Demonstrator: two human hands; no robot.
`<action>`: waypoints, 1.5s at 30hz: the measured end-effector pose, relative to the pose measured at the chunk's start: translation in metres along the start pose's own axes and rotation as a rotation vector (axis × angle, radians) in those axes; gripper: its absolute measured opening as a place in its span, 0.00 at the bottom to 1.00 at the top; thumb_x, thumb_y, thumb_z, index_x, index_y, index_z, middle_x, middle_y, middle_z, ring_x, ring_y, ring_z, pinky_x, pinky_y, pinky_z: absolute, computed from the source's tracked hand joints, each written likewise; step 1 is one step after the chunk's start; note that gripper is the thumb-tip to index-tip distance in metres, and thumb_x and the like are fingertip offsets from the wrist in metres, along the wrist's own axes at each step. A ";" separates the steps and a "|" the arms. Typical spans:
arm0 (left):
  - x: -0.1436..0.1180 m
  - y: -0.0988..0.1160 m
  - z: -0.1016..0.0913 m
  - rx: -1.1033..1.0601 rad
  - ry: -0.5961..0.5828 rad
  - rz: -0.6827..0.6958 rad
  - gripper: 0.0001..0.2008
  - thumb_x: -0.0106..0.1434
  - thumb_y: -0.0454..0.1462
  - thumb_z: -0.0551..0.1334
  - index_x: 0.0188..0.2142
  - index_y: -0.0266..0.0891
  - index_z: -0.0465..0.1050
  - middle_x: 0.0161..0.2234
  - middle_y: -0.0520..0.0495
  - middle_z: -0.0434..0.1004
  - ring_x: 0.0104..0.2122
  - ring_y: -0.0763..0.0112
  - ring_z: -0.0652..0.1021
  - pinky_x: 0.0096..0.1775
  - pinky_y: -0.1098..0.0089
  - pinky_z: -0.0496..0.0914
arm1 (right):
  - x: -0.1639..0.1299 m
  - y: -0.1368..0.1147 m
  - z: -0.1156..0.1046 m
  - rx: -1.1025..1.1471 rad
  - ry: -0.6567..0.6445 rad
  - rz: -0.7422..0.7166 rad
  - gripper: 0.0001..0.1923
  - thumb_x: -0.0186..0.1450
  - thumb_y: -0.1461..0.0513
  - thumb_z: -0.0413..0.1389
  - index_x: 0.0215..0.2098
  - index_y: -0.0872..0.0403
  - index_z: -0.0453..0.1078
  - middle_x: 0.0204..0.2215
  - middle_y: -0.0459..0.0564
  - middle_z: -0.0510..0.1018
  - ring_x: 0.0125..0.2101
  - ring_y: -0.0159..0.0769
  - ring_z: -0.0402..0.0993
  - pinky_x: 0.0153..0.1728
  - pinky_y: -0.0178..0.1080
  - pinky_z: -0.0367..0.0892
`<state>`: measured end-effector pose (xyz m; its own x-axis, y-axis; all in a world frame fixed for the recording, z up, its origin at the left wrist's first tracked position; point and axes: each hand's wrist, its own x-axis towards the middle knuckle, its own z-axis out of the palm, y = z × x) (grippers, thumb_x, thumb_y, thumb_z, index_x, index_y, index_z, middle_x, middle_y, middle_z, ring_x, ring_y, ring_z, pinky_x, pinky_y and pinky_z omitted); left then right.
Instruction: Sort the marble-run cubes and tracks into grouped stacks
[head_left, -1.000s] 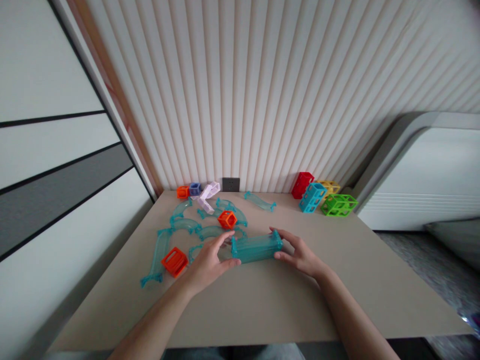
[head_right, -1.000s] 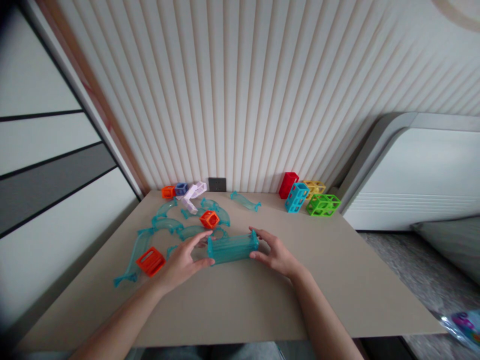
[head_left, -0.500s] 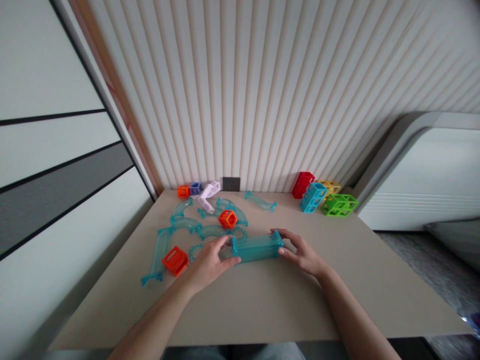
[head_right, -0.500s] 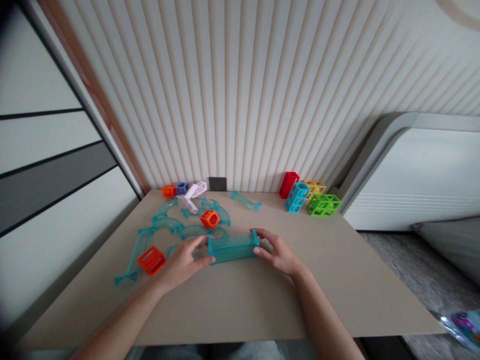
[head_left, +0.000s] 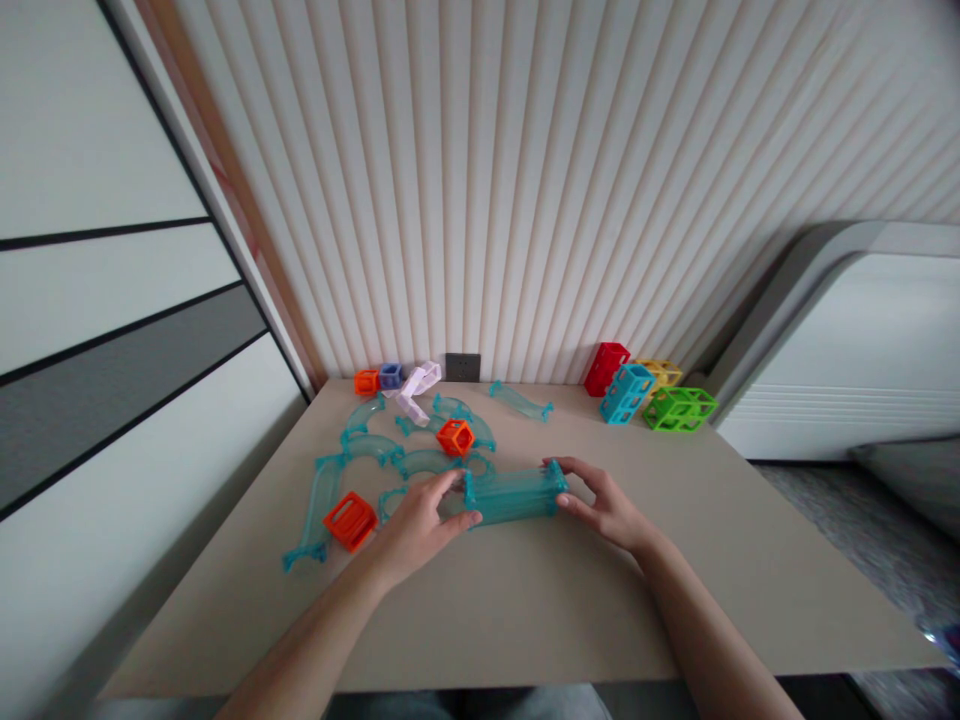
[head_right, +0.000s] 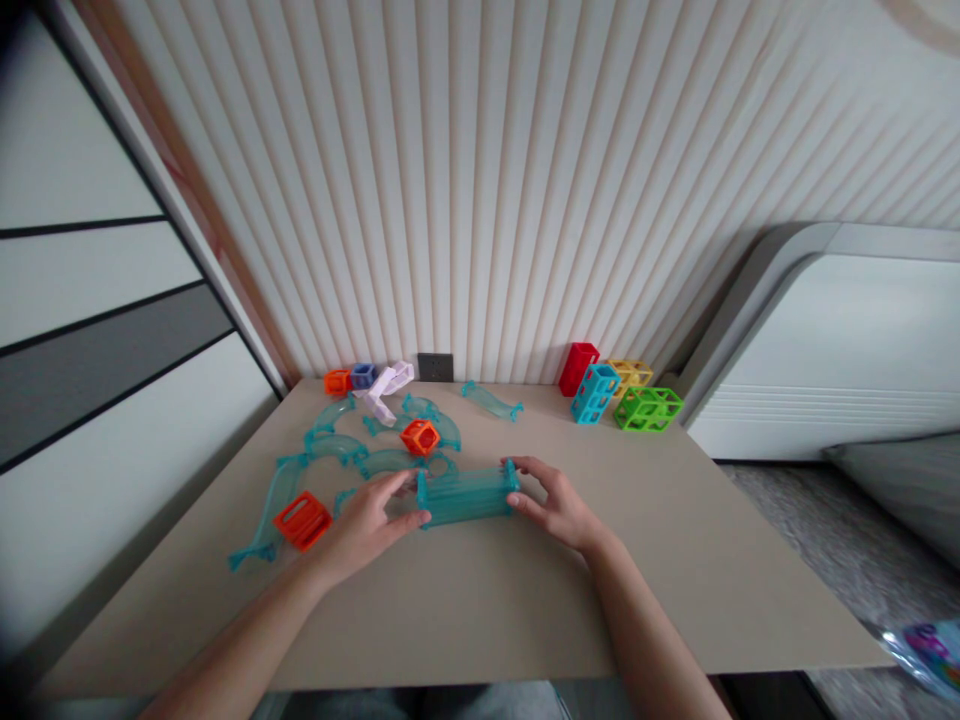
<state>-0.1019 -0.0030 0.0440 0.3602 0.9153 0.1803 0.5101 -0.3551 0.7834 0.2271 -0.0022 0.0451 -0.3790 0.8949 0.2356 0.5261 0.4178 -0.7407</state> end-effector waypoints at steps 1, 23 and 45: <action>0.000 0.000 0.000 0.001 -0.001 0.000 0.22 0.61 0.49 0.69 0.50 0.40 0.74 0.45 0.42 0.83 0.46 0.57 0.81 0.51 0.59 0.74 | 0.000 0.000 0.000 0.000 0.000 -0.003 0.27 0.68 0.45 0.56 0.57 0.53 0.70 0.51 0.58 0.79 0.50 0.50 0.75 0.53 0.50 0.69; -0.001 -0.002 0.002 -0.007 0.005 0.024 0.21 0.63 0.48 0.66 0.51 0.41 0.72 0.45 0.43 0.83 0.46 0.58 0.81 0.50 0.58 0.75 | 0.000 0.000 -0.002 -0.007 0.011 0.018 0.30 0.65 0.41 0.58 0.54 0.54 0.72 0.47 0.58 0.80 0.46 0.49 0.76 0.50 0.48 0.71; 0.000 -0.003 0.006 0.166 -0.035 -0.057 0.23 0.58 0.41 0.71 0.52 0.39 0.72 0.44 0.41 0.83 0.43 0.58 0.83 0.47 0.60 0.76 | 0.004 -0.008 -0.003 0.043 -0.157 0.044 0.30 0.64 0.40 0.59 0.51 0.54 0.72 0.48 0.56 0.78 0.48 0.48 0.74 0.53 0.48 0.69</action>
<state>-0.0991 -0.0035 0.0387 0.3521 0.9288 0.1157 0.6517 -0.3320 0.6820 0.2235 -0.0014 0.0535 -0.4722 0.8754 0.1039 0.5132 0.3689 -0.7749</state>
